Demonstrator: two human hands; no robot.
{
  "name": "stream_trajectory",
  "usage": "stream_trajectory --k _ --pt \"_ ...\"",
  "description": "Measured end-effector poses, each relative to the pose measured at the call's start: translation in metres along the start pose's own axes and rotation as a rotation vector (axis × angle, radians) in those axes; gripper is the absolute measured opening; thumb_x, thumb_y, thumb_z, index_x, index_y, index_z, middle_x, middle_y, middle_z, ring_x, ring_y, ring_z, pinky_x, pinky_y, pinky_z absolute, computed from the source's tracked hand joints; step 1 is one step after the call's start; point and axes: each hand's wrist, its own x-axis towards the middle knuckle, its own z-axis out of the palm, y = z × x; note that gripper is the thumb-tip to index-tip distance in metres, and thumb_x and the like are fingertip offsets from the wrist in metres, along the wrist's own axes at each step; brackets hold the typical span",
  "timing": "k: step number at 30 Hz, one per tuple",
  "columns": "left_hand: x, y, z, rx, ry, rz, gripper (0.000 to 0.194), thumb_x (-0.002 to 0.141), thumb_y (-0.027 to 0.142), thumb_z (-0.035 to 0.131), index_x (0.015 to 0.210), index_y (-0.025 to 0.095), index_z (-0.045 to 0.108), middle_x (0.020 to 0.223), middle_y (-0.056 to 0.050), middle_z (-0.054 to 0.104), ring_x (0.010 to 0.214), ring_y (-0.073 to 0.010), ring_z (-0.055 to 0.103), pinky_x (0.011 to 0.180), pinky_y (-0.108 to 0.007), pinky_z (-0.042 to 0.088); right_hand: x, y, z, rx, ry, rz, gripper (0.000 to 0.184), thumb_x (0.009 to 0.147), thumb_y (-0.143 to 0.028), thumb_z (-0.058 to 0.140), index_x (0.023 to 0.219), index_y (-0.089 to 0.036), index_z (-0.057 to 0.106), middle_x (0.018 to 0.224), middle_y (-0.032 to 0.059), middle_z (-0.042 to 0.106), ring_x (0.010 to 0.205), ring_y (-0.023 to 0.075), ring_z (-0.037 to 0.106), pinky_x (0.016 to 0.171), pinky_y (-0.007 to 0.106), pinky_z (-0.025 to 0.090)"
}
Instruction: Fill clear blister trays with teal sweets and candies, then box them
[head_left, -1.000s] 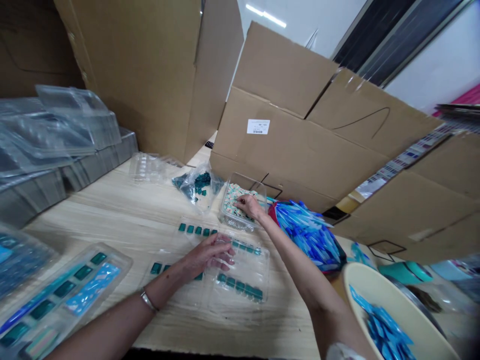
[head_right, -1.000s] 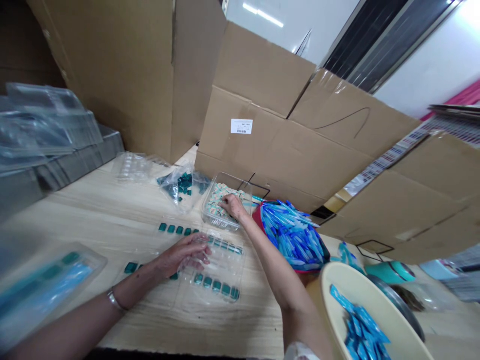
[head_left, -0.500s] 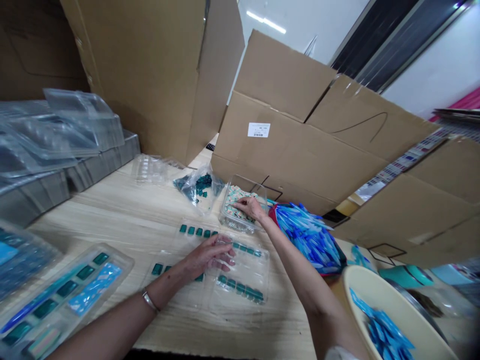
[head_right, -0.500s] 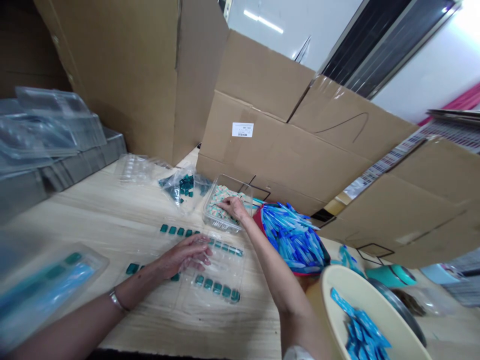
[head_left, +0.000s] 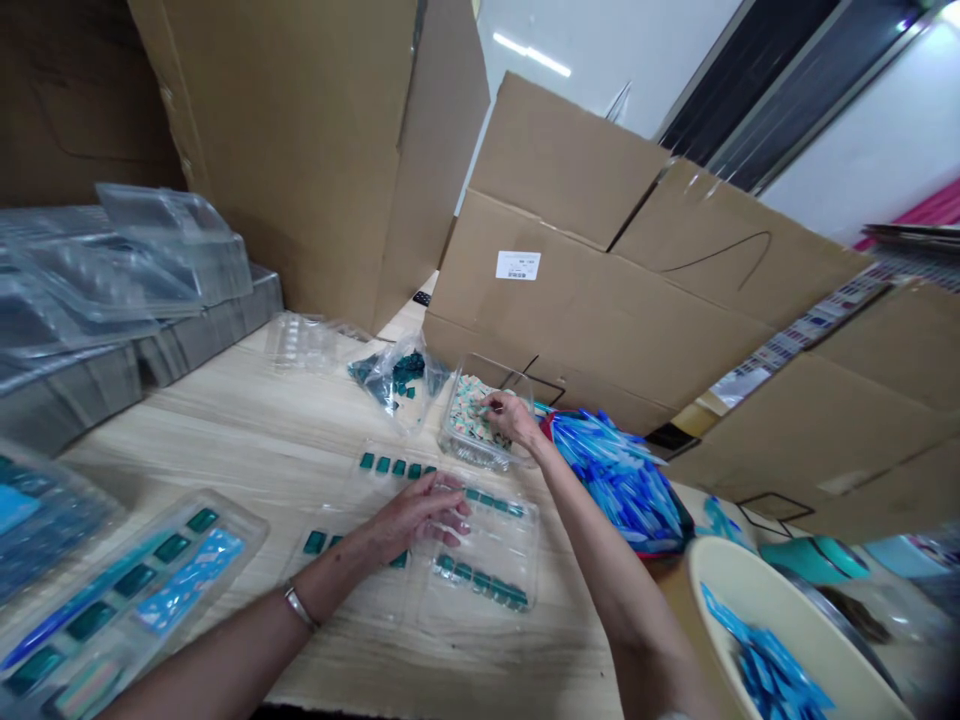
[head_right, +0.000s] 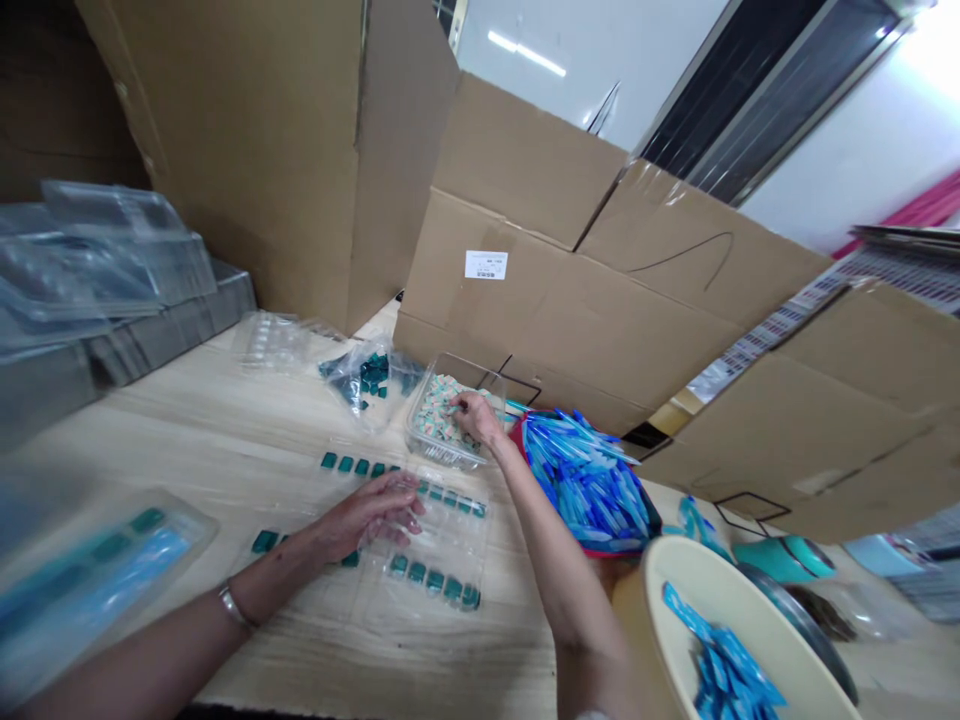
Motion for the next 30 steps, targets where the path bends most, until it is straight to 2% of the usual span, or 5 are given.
stream_trajectory --k 6,10,15,23,30 --pt "-0.002 0.003 0.001 0.016 0.007 -0.004 0.038 0.073 0.036 0.068 0.101 0.018 0.051 0.088 -0.005 0.064 0.071 -0.0175 0.065 0.063 -0.032 0.051 -0.007 0.0 -0.003 0.047 -0.132 -0.103 0.025 0.068 -0.004 0.057 0.082 -0.019 0.072 0.093 0.0055 0.071 0.09 0.0173 0.063 0.086 0.028 0.044" --pt "-0.001 0.003 0.002 -0.002 0.027 0.001 0.037 0.072 0.036 0.069 0.099 0.019 0.051 0.087 -0.005 0.064 0.07 -0.0174 0.065 0.062 -0.031 0.051 -0.007 -0.002 -0.004 0.252 -0.035 0.041 0.014 0.069 -0.014 0.062 0.078 -0.017 0.071 0.083 0.0054 0.071 0.079 0.0176 0.064 0.078 0.029 0.047" --pt "0.002 0.0 0.002 -0.04 0.096 0.072 0.036 0.073 0.04 0.068 0.098 0.019 0.051 0.089 -0.006 0.065 0.074 -0.0181 0.066 0.063 -0.03 0.052 -0.023 -0.011 -0.022 0.749 0.135 0.185 0.03 0.065 -0.032 0.07 0.089 -0.015 0.067 0.079 0.0036 0.069 0.071 0.0159 0.062 0.072 0.03 0.05" --pt "0.002 0.002 0.008 -0.168 0.098 0.157 0.028 0.082 0.039 0.058 0.098 0.018 0.05 0.093 -0.008 0.064 0.079 -0.02 0.066 0.071 -0.04 0.054 -0.11 -0.077 -0.051 1.098 0.132 0.284 0.031 0.058 -0.03 0.079 0.085 -0.019 0.069 0.074 -0.0004 0.067 0.067 0.0111 0.059 0.069 0.026 0.048" --pt "-0.001 -0.002 0.011 -0.221 -0.015 0.164 0.027 0.083 0.038 0.057 0.1 0.018 0.054 0.1 -0.008 0.063 0.083 -0.0195 0.064 0.073 -0.04 0.054 -0.153 -0.122 -0.026 1.03 -0.026 0.308 0.028 0.063 -0.031 0.076 0.086 -0.019 0.069 0.081 0.002 0.07 0.072 0.0141 0.063 0.07 0.028 0.05"
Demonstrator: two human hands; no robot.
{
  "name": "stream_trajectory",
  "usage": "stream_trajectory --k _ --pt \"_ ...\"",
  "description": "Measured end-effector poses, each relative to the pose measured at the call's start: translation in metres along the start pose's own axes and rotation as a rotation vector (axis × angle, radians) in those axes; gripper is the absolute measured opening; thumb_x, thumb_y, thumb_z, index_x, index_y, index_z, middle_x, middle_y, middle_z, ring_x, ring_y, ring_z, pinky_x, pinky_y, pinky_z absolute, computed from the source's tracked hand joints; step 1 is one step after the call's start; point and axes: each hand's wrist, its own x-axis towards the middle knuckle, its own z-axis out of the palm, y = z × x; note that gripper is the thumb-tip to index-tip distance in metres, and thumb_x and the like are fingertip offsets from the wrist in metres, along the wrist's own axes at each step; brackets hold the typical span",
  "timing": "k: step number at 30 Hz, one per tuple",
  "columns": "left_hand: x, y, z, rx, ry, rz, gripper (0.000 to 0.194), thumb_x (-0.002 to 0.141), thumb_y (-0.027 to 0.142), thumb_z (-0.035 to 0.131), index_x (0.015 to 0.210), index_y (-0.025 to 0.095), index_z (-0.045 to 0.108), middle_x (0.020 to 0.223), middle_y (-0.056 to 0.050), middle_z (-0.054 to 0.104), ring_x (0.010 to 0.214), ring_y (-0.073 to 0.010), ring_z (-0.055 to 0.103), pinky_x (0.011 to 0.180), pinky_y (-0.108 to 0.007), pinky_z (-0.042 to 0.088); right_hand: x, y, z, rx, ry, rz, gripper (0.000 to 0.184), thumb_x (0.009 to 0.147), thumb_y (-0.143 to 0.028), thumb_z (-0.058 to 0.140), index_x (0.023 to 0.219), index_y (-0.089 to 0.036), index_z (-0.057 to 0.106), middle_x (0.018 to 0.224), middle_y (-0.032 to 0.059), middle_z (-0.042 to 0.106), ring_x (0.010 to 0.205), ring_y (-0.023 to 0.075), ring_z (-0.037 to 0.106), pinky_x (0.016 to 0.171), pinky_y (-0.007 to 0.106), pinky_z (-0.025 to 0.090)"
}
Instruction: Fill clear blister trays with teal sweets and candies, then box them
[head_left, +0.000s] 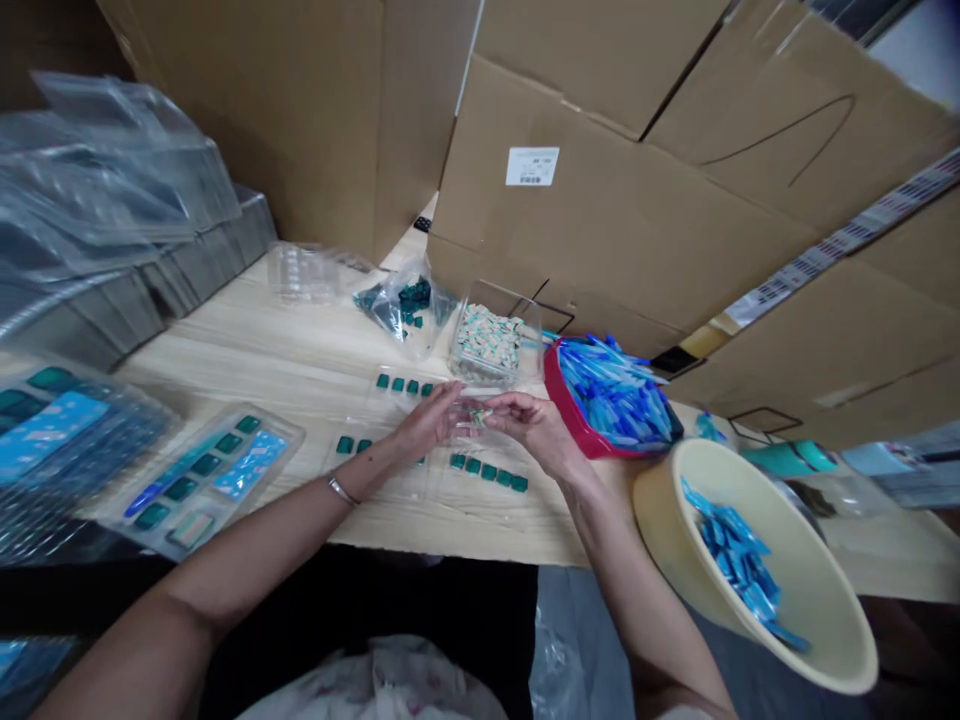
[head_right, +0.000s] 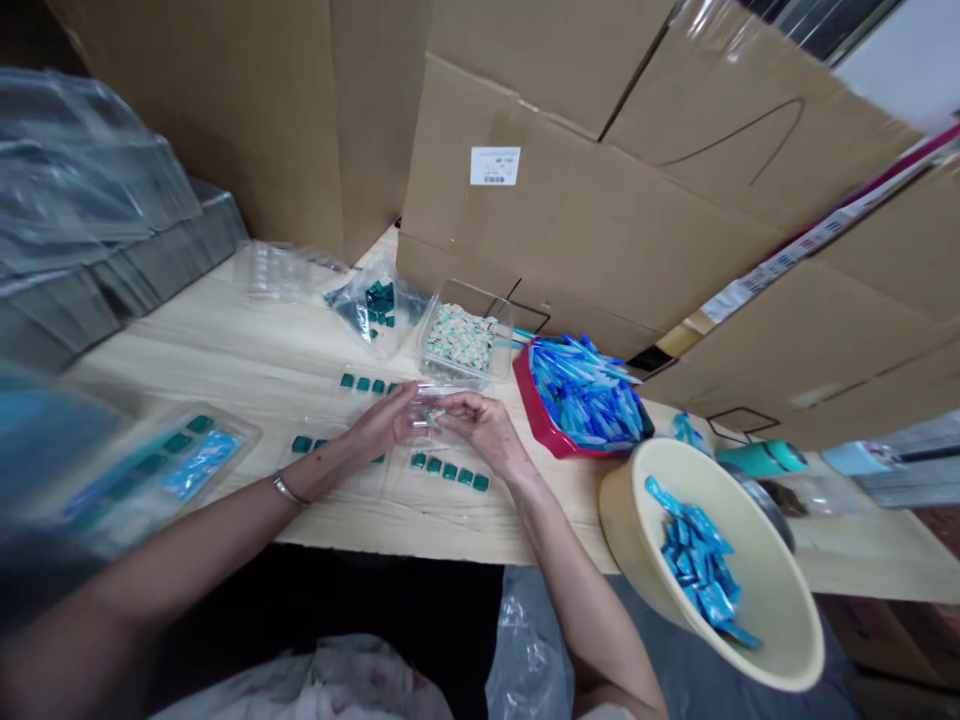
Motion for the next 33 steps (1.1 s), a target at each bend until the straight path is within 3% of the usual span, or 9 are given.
stream_trajectory --k 2,6,10,15,20,25,28,33 --pt "-0.001 -0.002 -0.001 -0.004 0.004 -0.008 0.028 0.081 0.038 0.059 0.101 0.019 0.054 0.1 -0.008 0.063 0.084 -0.0196 0.064 0.07 -0.038 0.054 -0.004 0.004 0.01 -0.079 0.009 -0.028 0.023 0.065 -0.032 0.073 0.084 -0.019 0.069 0.08 0.002 0.069 0.07 0.0144 0.063 0.068 0.028 0.05" --pt "-0.001 -0.006 -0.003 -0.013 -0.005 -0.009 0.028 0.081 0.037 0.06 0.103 0.022 0.053 0.1 -0.006 0.063 0.083 -0.0182 0.064 0.066 -0.034 0.054 -0.011 0.006 0.019 -0.448 0.005 -0.099 0.013 0.074 -0.026 0.065 0.083 -0.019 0.07 0.076 0.0026 0.069 0.065 0.0145 0.06 0.063 0.027 0.048" --pt "-0.003 -0.006 -0.003 -0.025 -0.014 -0.036 0.028 0.081 0.037 0.059 0.105 0.024 0.052 0.099 -0.005 0.062 0.079 -0.0166 0.064 0.061 -0.03 0.054 -0.015 0.006 0.021 -0.675 -0.006 -0.218 0.016 0.077 -0.015 0.059 0.086 -0.021 0.07 0.083 0.0037 0.069 0.073 0.0166 0.062 0.07 0.029 0.047" --pt "-0.005 -0.006 0.001 -0.065 -0.039 -0.042 0.027 0.081 0.035 0.06 0.104 0.023 0.052 0.096 -0.004 0.062 0.076 -0.0152 0.064 0.058 -0.028 0.052 -0.019 0.005 0.03 -0.749 -0.019 -0.343 0.026 0.079 -0.007 0.05 0.091 -0.02 0.069 0.091 0.0058 0.067 0.084 0.0174 0.061 0.076 0.03 0.047" --pt "-0.005 -0.005 0.002 -0.118 -0.024 -0.076 0.024 0.082 0.034 0.059 0.101 0.021 0.053 0.093 -0.006 0.064 0.076 -0.0163 0.064 0.058 -0.028 0.053 -0.026 0.008 0.04 -0.848 0.168 -0.383 0.019 0.079 -0.008 0.052 0.089 -0.018 0.066 0.082 0.006 0.063 0.084 0.0196 0.057 0.08 0.034 0.044" --pt "-0.003 -0.004 0.001 -0.137 -0.036 -0.094 0.025 0.082 0.034 0.058 0.102 0.021 0.055 0.092 -0.006 0.065 0.075 -0.0162 0.064 0.057 -0.026 0.051 -0.032 0.015 0.042 -0.814 0.279 -0.382 0.017 0.081 -0.015 0.054 0.094 -0.02 0.064 0.091 0.0071 0.055 0.088 0.0206 0.052 0.077 0.034 0.045" --pt "-0.003 -0.003 0.0 -0.133 -0.04 -0.088 0.027 0.082 0.035 0.059 0.104 0.021 0.054 0.093 -0.006 0.065 0.078 -0.0165 0.065 0.06 -0.026 0.051 -0.033 0.016 0.04 -0.812 0.279 -0.385 0.014 0.082 -0.019 0.055 0.093 -0.02 0.064 0.088 0.0063 0.053 0.086 0.0198 0.052 0.076 0.033 0.045" --pt "-0.005 -0.002 0.002 -0.079 -0.038 -0.088 0.027 0.08 0.035 0.061 0.103 0.022 0.054 0.094 -0.005 0.064 0.077 -0.0166 0.066 0.058 -0.024 0.05 -0.033 0.014 0.04 -0.996 0.217 -0.393 0.014 0.085 -0.021 0.053 0.084 -0.019 0.067 0.081 0.0079 0.055 0.081 0.0215 0.052 0.075 0.036 0.044"
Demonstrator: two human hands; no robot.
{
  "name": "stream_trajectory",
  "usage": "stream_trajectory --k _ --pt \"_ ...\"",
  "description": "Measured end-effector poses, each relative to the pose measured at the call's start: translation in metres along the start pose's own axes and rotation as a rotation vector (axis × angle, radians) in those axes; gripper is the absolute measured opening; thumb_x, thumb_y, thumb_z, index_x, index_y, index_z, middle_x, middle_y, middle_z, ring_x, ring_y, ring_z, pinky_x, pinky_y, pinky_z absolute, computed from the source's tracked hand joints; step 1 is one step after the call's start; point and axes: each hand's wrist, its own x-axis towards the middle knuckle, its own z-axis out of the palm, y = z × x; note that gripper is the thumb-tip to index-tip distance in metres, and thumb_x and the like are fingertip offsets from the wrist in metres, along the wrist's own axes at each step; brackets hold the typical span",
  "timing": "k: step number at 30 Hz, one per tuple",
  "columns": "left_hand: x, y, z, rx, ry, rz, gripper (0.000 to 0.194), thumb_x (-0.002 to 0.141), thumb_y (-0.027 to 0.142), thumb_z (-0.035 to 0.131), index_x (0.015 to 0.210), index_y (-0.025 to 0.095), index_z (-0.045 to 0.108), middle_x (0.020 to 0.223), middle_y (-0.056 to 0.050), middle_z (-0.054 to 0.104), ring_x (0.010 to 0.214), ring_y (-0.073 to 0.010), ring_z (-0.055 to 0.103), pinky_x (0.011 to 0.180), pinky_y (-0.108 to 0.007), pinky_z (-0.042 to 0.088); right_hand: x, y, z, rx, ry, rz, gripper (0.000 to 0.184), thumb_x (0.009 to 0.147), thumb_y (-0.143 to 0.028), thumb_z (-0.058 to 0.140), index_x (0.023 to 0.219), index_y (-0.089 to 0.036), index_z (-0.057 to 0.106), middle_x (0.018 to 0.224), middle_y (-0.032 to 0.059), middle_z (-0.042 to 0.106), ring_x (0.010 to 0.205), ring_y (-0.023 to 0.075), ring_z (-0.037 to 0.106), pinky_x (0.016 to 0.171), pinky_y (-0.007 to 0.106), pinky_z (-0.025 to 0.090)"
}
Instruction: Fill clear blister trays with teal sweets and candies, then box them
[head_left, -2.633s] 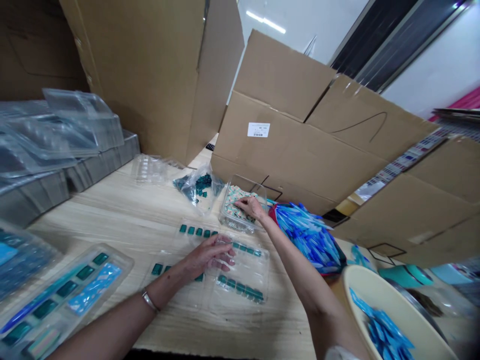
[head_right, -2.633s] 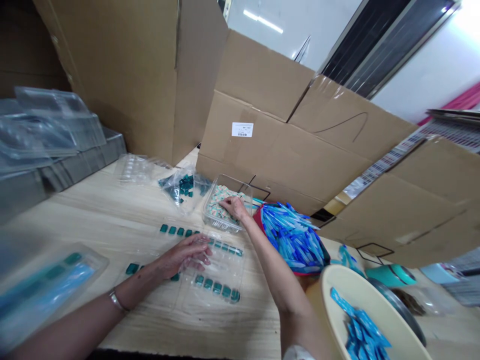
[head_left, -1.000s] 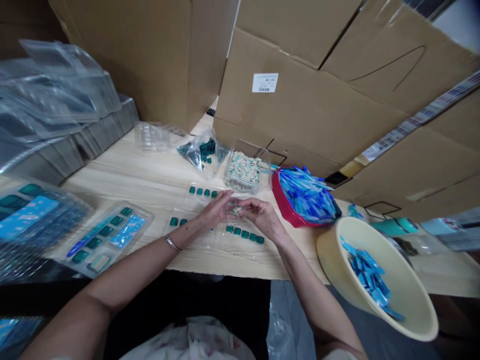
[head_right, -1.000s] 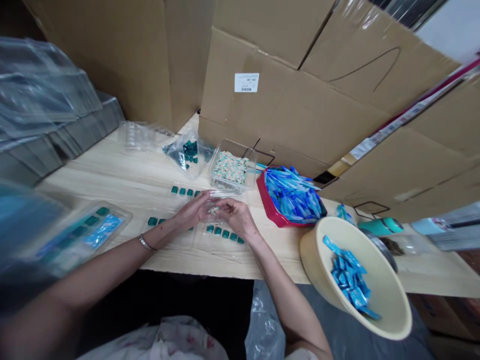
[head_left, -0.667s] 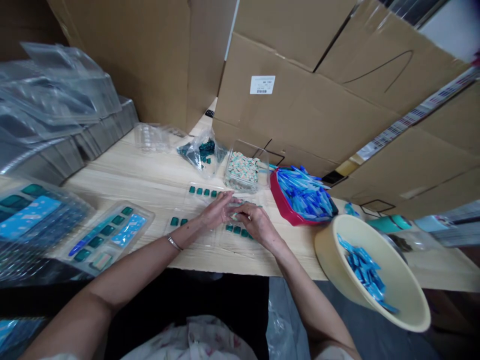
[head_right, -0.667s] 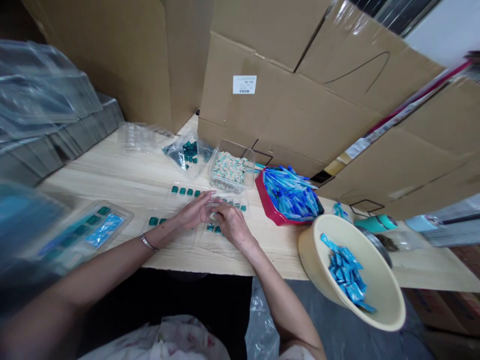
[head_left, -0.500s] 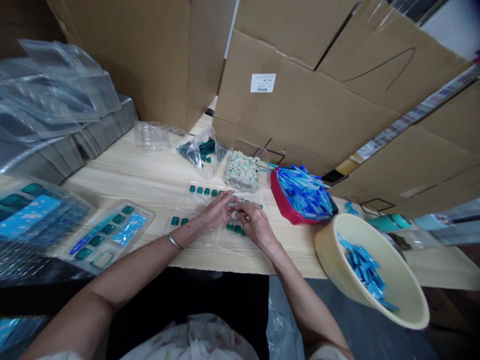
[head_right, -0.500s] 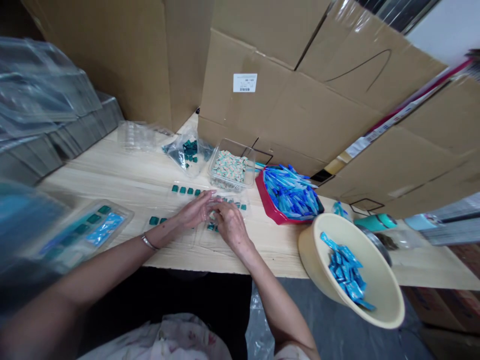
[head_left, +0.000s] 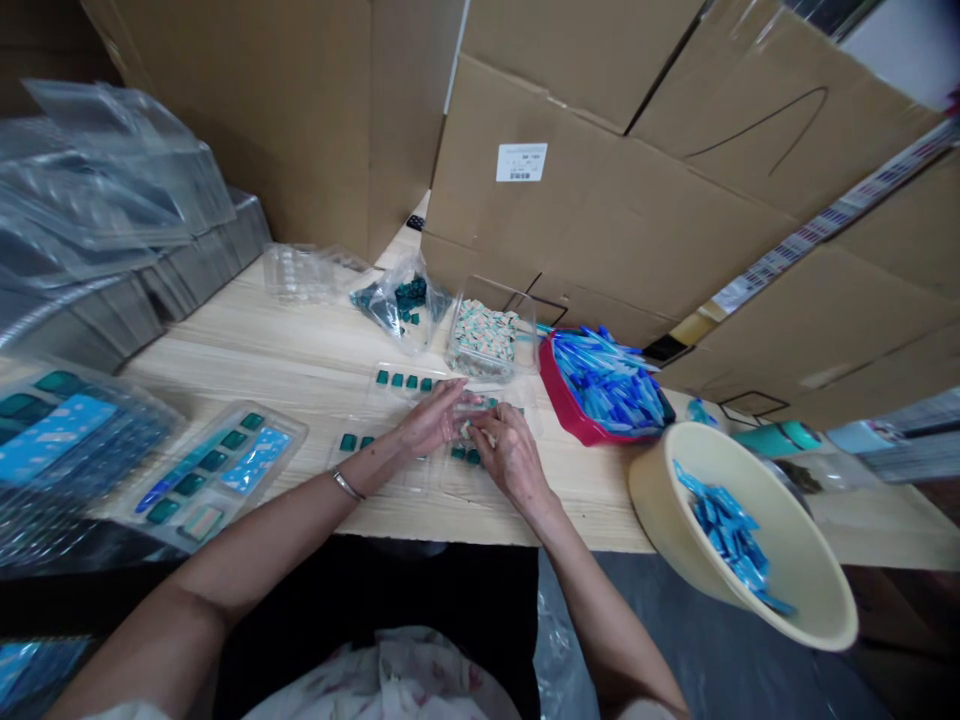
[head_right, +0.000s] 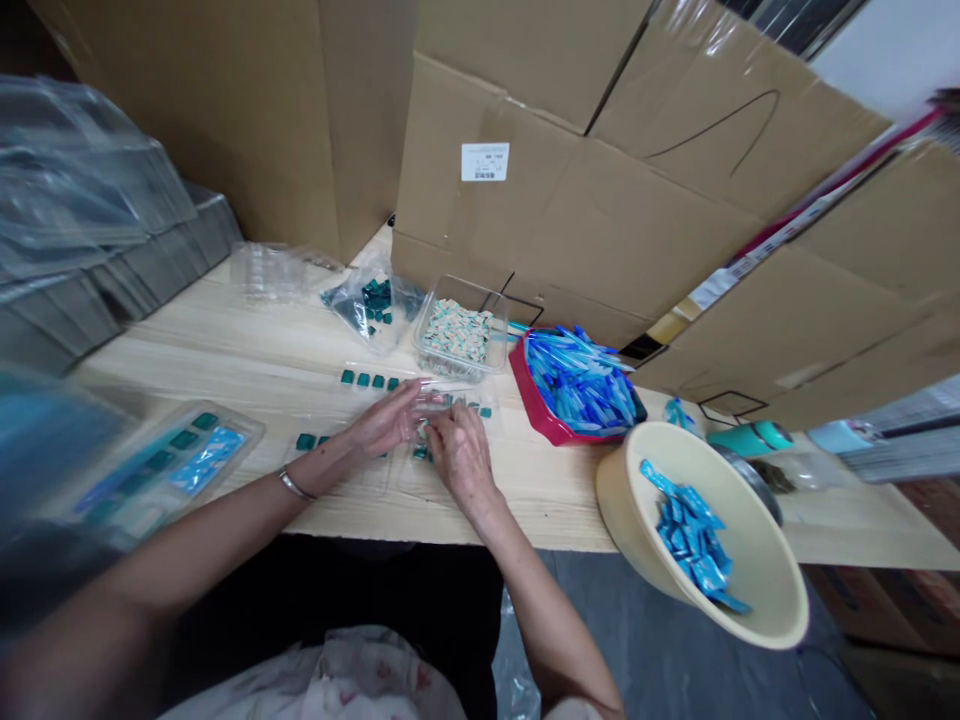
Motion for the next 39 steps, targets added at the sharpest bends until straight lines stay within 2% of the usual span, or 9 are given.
stream_trajectory --k 3,9,13,18,22,26,30,34,39 --pt "0.0 -0.001 0.0 0.013 -0.008 0.0 0.027 0.081 0.035 0.059 0.104 0.022 0.054 0.095 -0.005 0.064 0.075 -0.0151 0.065 0.056 -0.023 0.049 0.002 0.001 -0.001 -0.029 -0.024 -0.003 0.013 0.084 -0.021 0.055 0.086 -0.017 0.067 0.081 0.0086 0.057 0.081 0.0221 0.052 0.076 0.036 0.043" --pt "0.003 -0.001 -0.004 0.018 -0.021 -0.002 0.025 0.082 0.035 0.059 0.104 0.022 0.054 0.096 -0.004 0.063 0.077 -0.0152 0.064 0.059 -0.027 0.051 0.003 0.009 -0.004 0.071 -0.018 -0.042 0.014 0.084 -0.028 0.058 0.091 -0.02 0.067 0.081 0.0061 0.058 0.082 0.0201 0.054 0.076 0.033 0.044" --pt "0.003 -0.001 -0.005 0.023 -0.045 -0.004 0.027 0.082 0.036 0.058 0.104 0.021 0.055 0.099 -0.006 0.063 0.077 -0.0149 0.063 0.059 -0.025 0.05 0.004 0.007 -0.005 0.016 -0.067 -0.088 0.016 0.084 -0.027 0.057 0.092 -0.019 0.068 0.085 0.0078 0.059 0.085 0.0206 0.054 0.078 0.034 0.044" --pt "0.002 -0.002 -0.005 0.035 -0.023 -0.003 0.027 0.081 0.035 0.06 0.105 0.022 0.055 0.1 -0.005 0.062 0.078 -0.0145 0.063 0.061 -0.026 0.051 0.016 0.003 -0.013 -0.096 -0.251 -0.265 0.018 0.088 -0.022 0.051 0.082 -0.017 0.068 0.09 0.0101 0.062 0.091 0.0222 0.055 0.081 0.037 0.043" --pt "0.002 -0.004 -0.005 0.032 -0.042 -0.018 0.028 0.081 0.035 0.06 0.105 0.021 0.055 0.099 -0.005 0.062 0.077 -0.0143 0.063 0.064 -0.028 0.051 0.024 0.007 -0.023 -0.065 -0.385 -0.386 0.021 0.09 -0.021 0.046 0.09 -0.017 0.067 0.095 0.0097 0.063 0.095 0.0205 0.056 0.083 0.034 0.045" --pt "0.004 -0.005 -0.007 0.012 -0.091 -0.007 0.026 0.083 0.035 0.058 0.104 0.021 0.055 0.096 -0.005 0.061 0.076 -0.0142 0.062 0.061 -0.027 0.05 0.022 0.011 -0.03 0.016 -0.343 -0.357 0.022 0.091 -0.026 0.046 0.099 -0.018 0.065 0.101 0.01 0.062 0.1 0.0207 0.056 0.085 0.034 0.045" --pt "0.004 -0.004 -0.007 0.0 -0.093 -0.012 0.025 0.083 0.035 0.057 0.104 0.021 0.056 0.098 -0.005 0.061 0.08 -0.0149 0.062 0.065 -0.028 0.051 0.019 0.01 -0.027 0.006 -0.309 -0.336 0.024 0.091 -0.03 0.047 0.097 -0.017 0.066 0.098 0.0109 0.061 0.097 0.0206 0.056 0.082 0.033 0.045" --pt "0.0 -0.003 -0.004 0.013 -0.082 -0.027 0.025 0.084 0.031 0.057 0.106 0.02 0.056 0.097 -0.005 0.06 0.08 -0.0147 0.061 0.066 -0.029 0.051 0.025 0.011 -0.024 -0.025 -0.372 -0.439 0.022 0.09 -0.027 0.048 0.09 -0.016 0.068 0.089 0.009 0.061 0.088 0.0191 0.054 0.078 0.033 0.044" --pt "-0.002 -0.004 0.0 0.017 -0.089 -0.037 0.024 0.083 0.028 0.058 0.105 0.02 0.057 0.094 -0.003 0.06 0.077 -0.013 0.061 0.065 -0.028 0.052 0.034 0.017 -0.033 -0.015 -0.483 -0.519 0.019 0.089 -0.027 0.051 0.086 -0.018 0.068 0.091 0.0079 0.061 0.092 0.0197 0.053 0.08 0.035 0.042"
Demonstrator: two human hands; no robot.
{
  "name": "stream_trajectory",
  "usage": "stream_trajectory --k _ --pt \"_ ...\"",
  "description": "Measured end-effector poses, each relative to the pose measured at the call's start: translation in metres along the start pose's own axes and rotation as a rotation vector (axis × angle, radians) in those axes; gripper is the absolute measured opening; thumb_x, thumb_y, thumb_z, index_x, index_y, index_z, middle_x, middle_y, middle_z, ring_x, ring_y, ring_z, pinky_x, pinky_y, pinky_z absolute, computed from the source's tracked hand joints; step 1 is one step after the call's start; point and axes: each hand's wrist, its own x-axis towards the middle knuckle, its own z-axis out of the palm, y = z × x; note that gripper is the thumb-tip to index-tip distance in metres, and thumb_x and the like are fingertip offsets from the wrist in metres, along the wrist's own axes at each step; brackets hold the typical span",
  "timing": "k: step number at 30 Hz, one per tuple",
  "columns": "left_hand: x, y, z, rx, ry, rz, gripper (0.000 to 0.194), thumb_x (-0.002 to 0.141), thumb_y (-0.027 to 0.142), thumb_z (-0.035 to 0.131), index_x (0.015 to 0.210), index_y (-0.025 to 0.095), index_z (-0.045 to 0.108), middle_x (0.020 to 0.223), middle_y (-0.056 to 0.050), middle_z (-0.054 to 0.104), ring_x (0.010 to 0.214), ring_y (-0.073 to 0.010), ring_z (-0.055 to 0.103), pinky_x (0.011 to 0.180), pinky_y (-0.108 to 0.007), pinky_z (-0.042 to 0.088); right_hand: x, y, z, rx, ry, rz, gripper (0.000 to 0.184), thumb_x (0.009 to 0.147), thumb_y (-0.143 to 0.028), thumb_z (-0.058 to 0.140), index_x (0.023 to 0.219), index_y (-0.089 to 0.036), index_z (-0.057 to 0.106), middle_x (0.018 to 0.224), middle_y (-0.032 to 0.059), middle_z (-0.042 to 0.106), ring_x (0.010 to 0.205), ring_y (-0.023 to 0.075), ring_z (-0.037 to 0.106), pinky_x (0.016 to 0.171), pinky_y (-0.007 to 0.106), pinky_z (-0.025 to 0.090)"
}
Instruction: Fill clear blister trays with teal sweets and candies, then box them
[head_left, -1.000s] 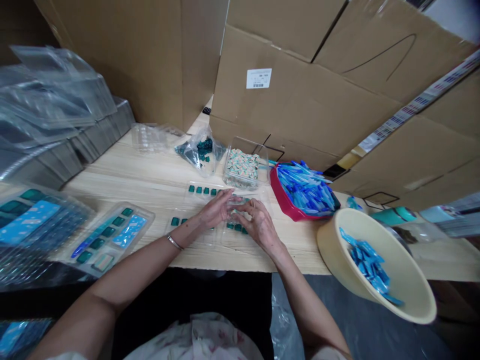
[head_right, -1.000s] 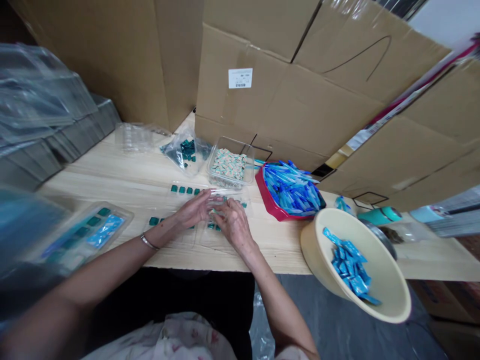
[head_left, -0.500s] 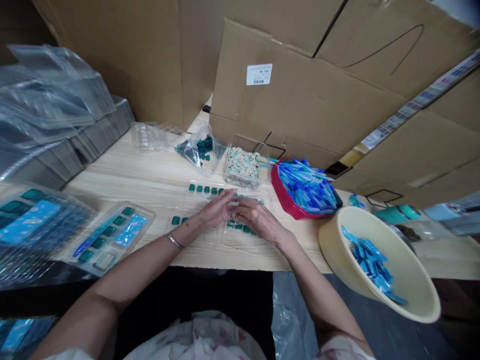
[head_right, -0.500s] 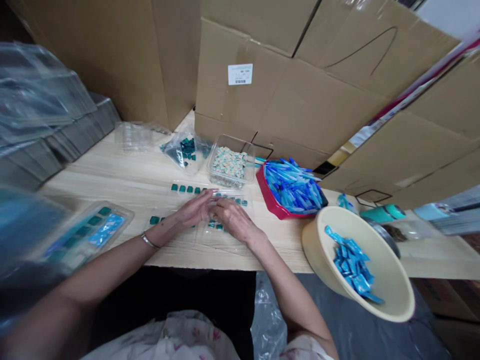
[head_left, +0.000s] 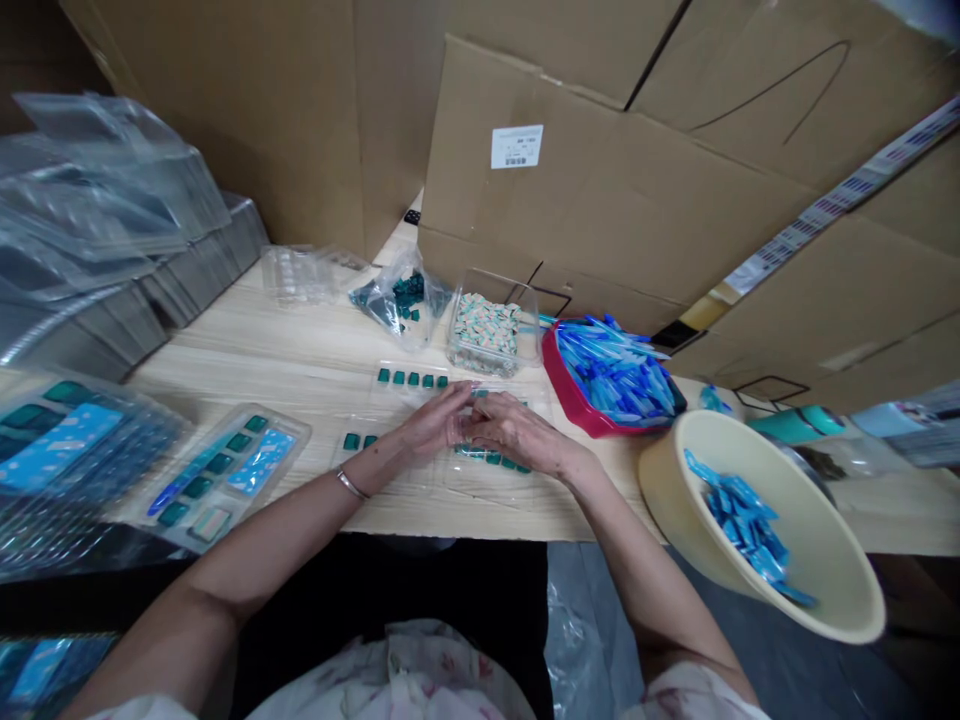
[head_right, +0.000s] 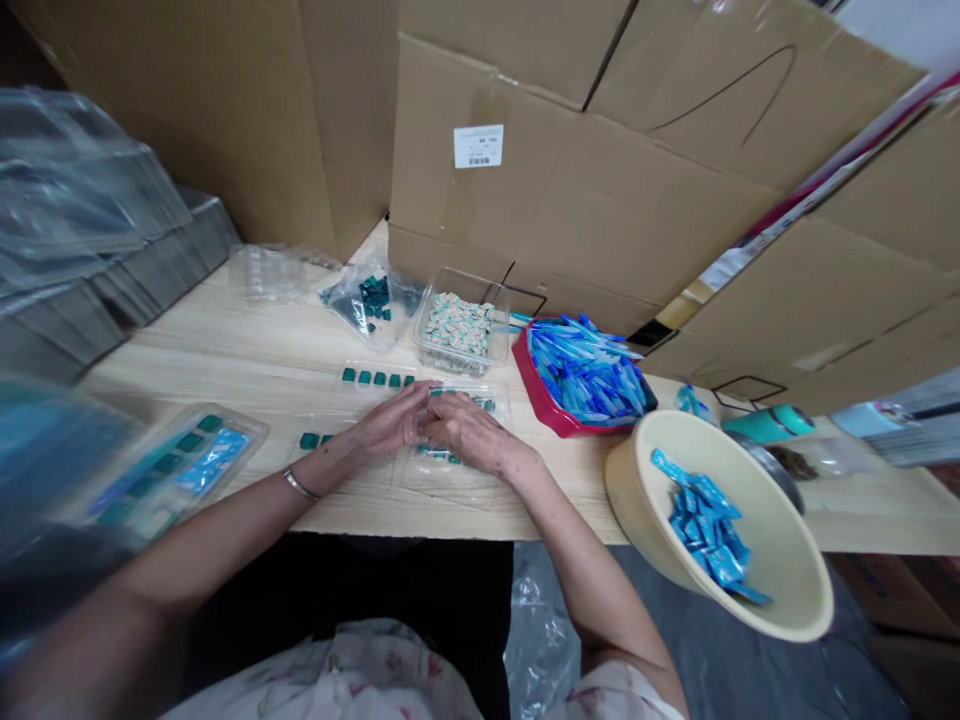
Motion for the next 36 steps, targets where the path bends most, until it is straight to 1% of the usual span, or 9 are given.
stream_trajectory --k 2,6,8,14,16,21,29,33,36 --pt "0.0 0.0 0.0 0.004 -0.008 0.017 0.024 0.084 0.03 0.057 0.106 0.021 0.056 0.097 -0.004 0.06 0.08 -0.0143 0.061 0.066 -0.029 0.052 -0.004 0.001 -0.002 0.029 0.034 -0.001 0.019 0.09 -0.027 0.05 0.092 -0.019 0.067 0.094 0.0081 0.061 0.095 0.0198 0.054 0.082 0.035 0.042" --pt "0.002 0.001 -0.003 0.027 0.018 0.04 0.028 0.084 0.034 0.056 0.11 0.024 0.053 0.102 -0.006 0.06 0.083 -0.0161 0.062 0.066 -0.03 0.052 -0.015 -0.001 0.001 0.076 0.192 0.056 0.027 0.09 -0.03 0.048 0.114 -0.022 0.06 0.108 0.0097 0.058 0.103 0.0198 0.052 0.087 0.036 0.043" --pt "0.002 0.001 -0.003 0.034 0.026 0.055 0.028 0.084 0.034 0.056 0.11 0.024 0.053 0.101 -0.005 0.06 0.081 -0.0153 0.062 0.064 -0.028 0.051 -0.017 -0.002 0.003 0.046 0.225 0.104 0.029 0.09 -0.03 0.048 0.116 -0.022 0.058 0.106 0.0099 0.059 0.101 0.0202 0.053 0.086 0.036 0.043" --pt "0.002 0.001 -0.001 0.043 0.039 0.066 0.029 0.083 0.035 0.057 0.11 0.024 0.052 0.097 -0.003 0.058 0.078 -0.0133 0.06 0.061 -0.025 0.05 -0.005 -0.008 0.012 -0.089 0.133 0.155 0.022 0.09 -0.03 0.049 0.092 -0.016 0.066 0.091 0.01 0.06 0.091 0.0214 0.054 0.081 0.036 0.043" --pt "0.002 0.001 -0.001 0.048 0.063 0.066 0.031 0.082 0.036 0.059 0.11 0.025 0.052 0.097 -0.003 0.058 0.077 -0.0129 0.06 0.058 -0.024 0.049 -0.001 -0.009 0.016 -0.117 0.143 0.2 0.023 0.09 -0.03 0.049 0.086 -0.015 0.066 0.091 0.0109 0.061 0.092 0.022 0.055 0.081 0.037 0.043" --pt "0.003 0.003 -0.003 0.045 0.065 0.085 0.03 0.082 0.036 0.059 0.109 0.025 0.052 0.097 -0.003 0.058 0.08 -0.0136 0.06 0.062 -0.026 0.05 -0.003 -0.011 0.02 -0.088 0.227 0.22 0.021 0.09 -0.029 0.048 0.092 -0.016 0.064 0.097 0.0115 0.061 0.095 0.0219 0.054 0.082 0.035 0.043" --pt "0.004 0.0 -0.004 0.055 0.062 0.083 0.03 0.082 0.035 0.058 0.11 0.024 0.052 0.1 -0.005 0.059 0.08 -0.0138 0.061 0.061 -0.024 0.05 -0.003 -0.013 0.021 -0.026 0.204 0.246 0.02 0.09 -0.028 0.049 0.088 -0.015 0.065 0.092 0.011 0.062 0.092 0.0219 0.055 0.079 0.036 0.042" --pt "0.002 0.003 -0.002 0.033 0.075 0.056 0.032 0.081 0.036 0.059 0.11 0.025 0.051 0.102 -0.006 0.06 0.086 -0.0181 0.062 0.069 -0.035 0.053 -0.012 -0.008 0.013 0.113 0.342 0.25 0.021 0.091 -0.028 0.048 0.099 -0.018 0.064 0.09 0.0086 0.062 0.088 0.0194 0.056 0.078 0.034 0.044" --pt "0.001 0.007 0.0 0.009 0.051 0.025 0.033 0.081 0.037 0.06 0.111 0.026 0.05 0.104 -0.007 0.061 0.092 -0.022 0.062 0.076 -0.048 0.051 -0.019 -0.004 0.003 0.168 0.495 0.307 0.02 0.091 -0.027 0.047 0.093 -0.018 0.064 0.083 0.0073 0.062 0.081 0.0187 0.057 0.076 0.033 0.045"
